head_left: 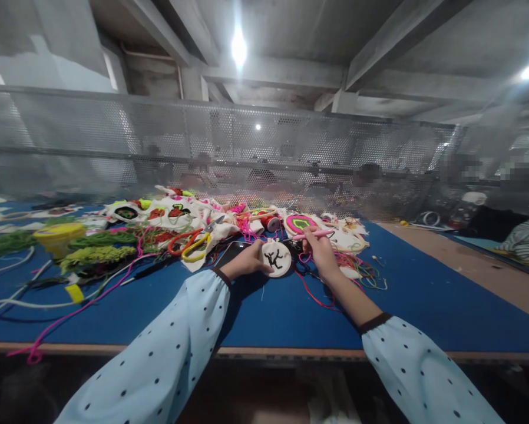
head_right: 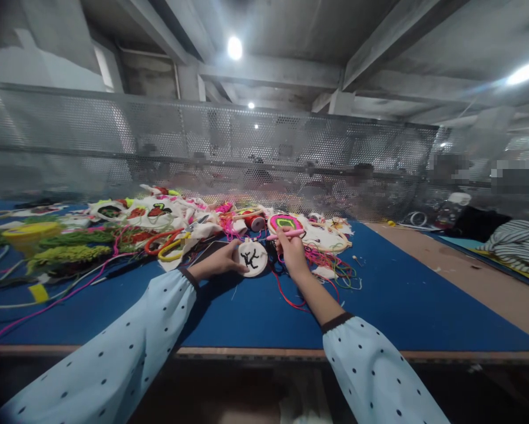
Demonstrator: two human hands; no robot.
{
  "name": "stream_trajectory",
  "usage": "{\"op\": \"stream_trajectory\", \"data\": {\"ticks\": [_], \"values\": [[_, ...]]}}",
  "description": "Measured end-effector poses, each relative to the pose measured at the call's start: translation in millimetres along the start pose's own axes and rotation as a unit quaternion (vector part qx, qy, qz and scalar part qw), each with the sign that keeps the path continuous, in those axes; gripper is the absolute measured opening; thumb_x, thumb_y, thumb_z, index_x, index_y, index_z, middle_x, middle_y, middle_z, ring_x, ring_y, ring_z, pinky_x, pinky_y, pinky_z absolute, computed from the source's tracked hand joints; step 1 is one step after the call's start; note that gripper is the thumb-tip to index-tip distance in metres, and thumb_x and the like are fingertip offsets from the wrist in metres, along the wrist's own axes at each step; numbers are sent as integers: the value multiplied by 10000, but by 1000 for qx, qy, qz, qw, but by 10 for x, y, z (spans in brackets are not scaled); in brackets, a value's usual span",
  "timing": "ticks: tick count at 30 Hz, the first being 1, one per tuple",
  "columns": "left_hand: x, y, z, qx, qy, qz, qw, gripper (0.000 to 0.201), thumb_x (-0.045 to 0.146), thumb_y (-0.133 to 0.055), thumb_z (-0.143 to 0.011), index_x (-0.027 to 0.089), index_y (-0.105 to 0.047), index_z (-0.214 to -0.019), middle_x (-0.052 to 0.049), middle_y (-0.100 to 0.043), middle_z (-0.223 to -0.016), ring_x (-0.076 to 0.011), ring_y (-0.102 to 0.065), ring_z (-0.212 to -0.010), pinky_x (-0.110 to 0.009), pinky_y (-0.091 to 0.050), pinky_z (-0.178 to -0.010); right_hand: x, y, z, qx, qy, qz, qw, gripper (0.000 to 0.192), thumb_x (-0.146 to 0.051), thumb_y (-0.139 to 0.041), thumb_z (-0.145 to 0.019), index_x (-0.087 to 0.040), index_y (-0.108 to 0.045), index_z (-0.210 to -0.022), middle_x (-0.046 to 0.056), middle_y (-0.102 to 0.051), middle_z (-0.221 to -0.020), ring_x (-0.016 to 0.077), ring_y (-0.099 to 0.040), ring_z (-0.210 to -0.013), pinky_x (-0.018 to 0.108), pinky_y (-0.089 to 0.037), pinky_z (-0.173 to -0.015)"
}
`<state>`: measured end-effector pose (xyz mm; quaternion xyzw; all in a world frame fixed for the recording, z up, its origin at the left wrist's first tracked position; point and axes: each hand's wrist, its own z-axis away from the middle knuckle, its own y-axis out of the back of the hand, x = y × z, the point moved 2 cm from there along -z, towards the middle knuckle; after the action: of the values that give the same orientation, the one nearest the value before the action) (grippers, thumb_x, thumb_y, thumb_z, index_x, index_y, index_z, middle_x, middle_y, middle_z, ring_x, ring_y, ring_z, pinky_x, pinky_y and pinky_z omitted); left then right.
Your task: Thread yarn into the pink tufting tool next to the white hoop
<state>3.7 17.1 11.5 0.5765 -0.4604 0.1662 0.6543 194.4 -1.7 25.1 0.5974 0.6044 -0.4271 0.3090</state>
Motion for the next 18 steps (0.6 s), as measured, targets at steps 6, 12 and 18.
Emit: {"op": "stream_trajectory", "data": {"ticks": [6,12,18], "values": [[56,-39,14,-43,-6,61,997,571,234,-739,-529,133,-481,-1028,-88,-598,-1015,-241,-554,-957,-346,-434,-815,-64,-35,97,-50,85,115,989,261,-475,-535,-773,-216,-551,-802,-48,-463,-577,97,-392,-499,219,-312,-489],[17,-33,-18,-50,-22,59,997,582,252,-752,-523,141,-494,-1034,-76,-603,-1005,-231,-558,-936,-335,-443,-789,-109,-27,133,-55,137,198,969,231,-423,-497,-821,-201,-559,-804,-11,-567,-710,123,-497,-629,240,-379,-615],[16,-47,-34,-12,-48,35,998,553,260,-753,-520,125,-512,-999,-47,-606,-885,-194,-557,-814,-292,-437,-693,-155,-23,128,-8,199,214,956,192,-352,-482,-837,-189,-582,-854,39,-616,-883,156,-549,-804,279,-416,-727]]}}
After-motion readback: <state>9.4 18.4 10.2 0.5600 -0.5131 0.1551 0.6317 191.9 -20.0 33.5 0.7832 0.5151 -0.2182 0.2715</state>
